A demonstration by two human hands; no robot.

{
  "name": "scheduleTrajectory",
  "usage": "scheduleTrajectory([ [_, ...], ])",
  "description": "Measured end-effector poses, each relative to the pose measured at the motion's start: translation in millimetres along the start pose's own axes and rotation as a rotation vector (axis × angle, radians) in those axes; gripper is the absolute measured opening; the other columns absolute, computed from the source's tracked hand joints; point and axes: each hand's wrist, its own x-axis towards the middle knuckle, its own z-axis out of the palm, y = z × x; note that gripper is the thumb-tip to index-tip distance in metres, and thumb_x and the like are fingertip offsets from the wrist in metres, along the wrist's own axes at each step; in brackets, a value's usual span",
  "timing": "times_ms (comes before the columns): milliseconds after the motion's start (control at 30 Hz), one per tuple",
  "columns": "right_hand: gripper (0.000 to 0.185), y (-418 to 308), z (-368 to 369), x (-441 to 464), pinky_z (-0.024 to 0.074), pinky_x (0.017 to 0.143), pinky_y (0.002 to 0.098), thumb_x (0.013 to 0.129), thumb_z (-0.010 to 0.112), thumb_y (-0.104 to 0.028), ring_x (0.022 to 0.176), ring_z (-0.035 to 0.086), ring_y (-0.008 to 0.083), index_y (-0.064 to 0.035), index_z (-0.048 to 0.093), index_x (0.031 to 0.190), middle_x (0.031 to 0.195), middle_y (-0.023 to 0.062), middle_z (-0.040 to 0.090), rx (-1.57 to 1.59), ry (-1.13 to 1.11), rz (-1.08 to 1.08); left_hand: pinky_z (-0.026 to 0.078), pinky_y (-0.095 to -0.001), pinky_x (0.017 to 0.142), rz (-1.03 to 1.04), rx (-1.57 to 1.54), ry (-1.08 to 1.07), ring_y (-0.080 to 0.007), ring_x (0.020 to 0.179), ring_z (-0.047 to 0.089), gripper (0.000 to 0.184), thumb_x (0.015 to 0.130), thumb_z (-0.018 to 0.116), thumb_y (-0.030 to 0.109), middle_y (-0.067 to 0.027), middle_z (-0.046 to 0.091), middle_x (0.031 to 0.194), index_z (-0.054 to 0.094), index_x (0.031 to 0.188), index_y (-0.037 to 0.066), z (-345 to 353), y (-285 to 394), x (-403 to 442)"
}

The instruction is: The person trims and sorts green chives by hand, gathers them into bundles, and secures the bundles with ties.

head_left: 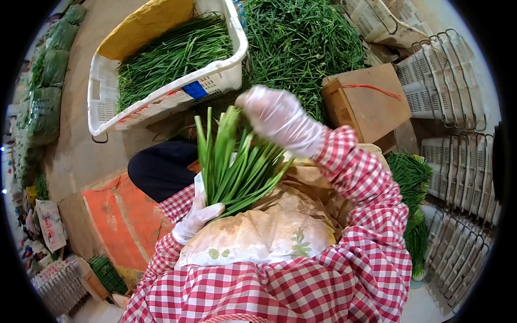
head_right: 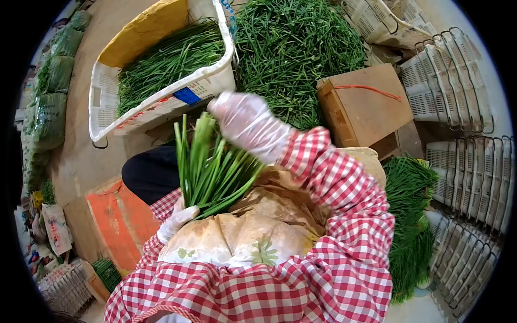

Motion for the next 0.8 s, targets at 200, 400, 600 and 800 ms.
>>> scheduleTrajectory([
  [200, 0.059, 78, -41, 53, 0.0553, 0.069, 0.034, 0.09, 0.052, -0.042, 0.087, 0.062, 0.023, 0.0001, 0.041, 0.13, 0.107, 0.0205, 0.058, -0.607, -0.349, 0.749, 0.032, -0.0328, 0.102, 0.021, 0.04, 0.003, -0.018, 0.119, 0.043, 0.071, 0.079, 0.065, 0.022, -0.009, 0.043, 0.132, 0.03, 0.138, 0.002, 14, 11, -4],
  [400, 0.047, 30, -9, 60, 0.0451, 0.088, 0.0371, 0.081, 0.061, -0.043, 0.095, 0.061, 0.0237, -0.0021, 0.066, 0.104, 0.099, 0.0131, 0.067, 0.688, -1.121, 0.616, 0.031, -0.033, 0.102, -0.07, 0.074, -0.042, -0.0179, 0.12, 0.042, 0.061, 0.082, 0.061, 0.017, -0.0087, 0.043, 0.133, 0.036, 0.136, 0.001, 9, 17, -4],
  [600, 0.012, -19, 2, 44, 0.0433, 0.094, 0.0438, 0.073, 0.063, -0.018, 0.078, 0.06, 0.0221, -0.0059, 0.066, 0.072, 0.066, 0.0042, 0.058, -0.113, -0.642, 0.095, 0.032, -0.0364, 0.103, -0.024, 0.051, 0.113, -0.0201, 0.125, 0.037, 0.07, 0.083, 0.06, 0.016, -0.0095, 0.036, 0.138, 0.024, 0.143, 0.008, 18, 20, -4],
  [800, 0.021, -61, 4, 35, 0.0451, 0.088, 0.0405, 0.082, 0.057, -0.022, 0.071, 0.053, 0.0222, -0.0069, 0.059, 0.068, 0.067, 0.0048, 0.053, -0.002, -0.247, -0.152, 0.034, -0.0386, 0.105, 0.114, -0.214, -0.034, -0.0229, 0.123, 0.044, 0.074, 0.087, 0.046, 0.059, -0.0096, 0.042, 0.137, 0.033, 0.139, 0.009, -23, -12, 10],
])
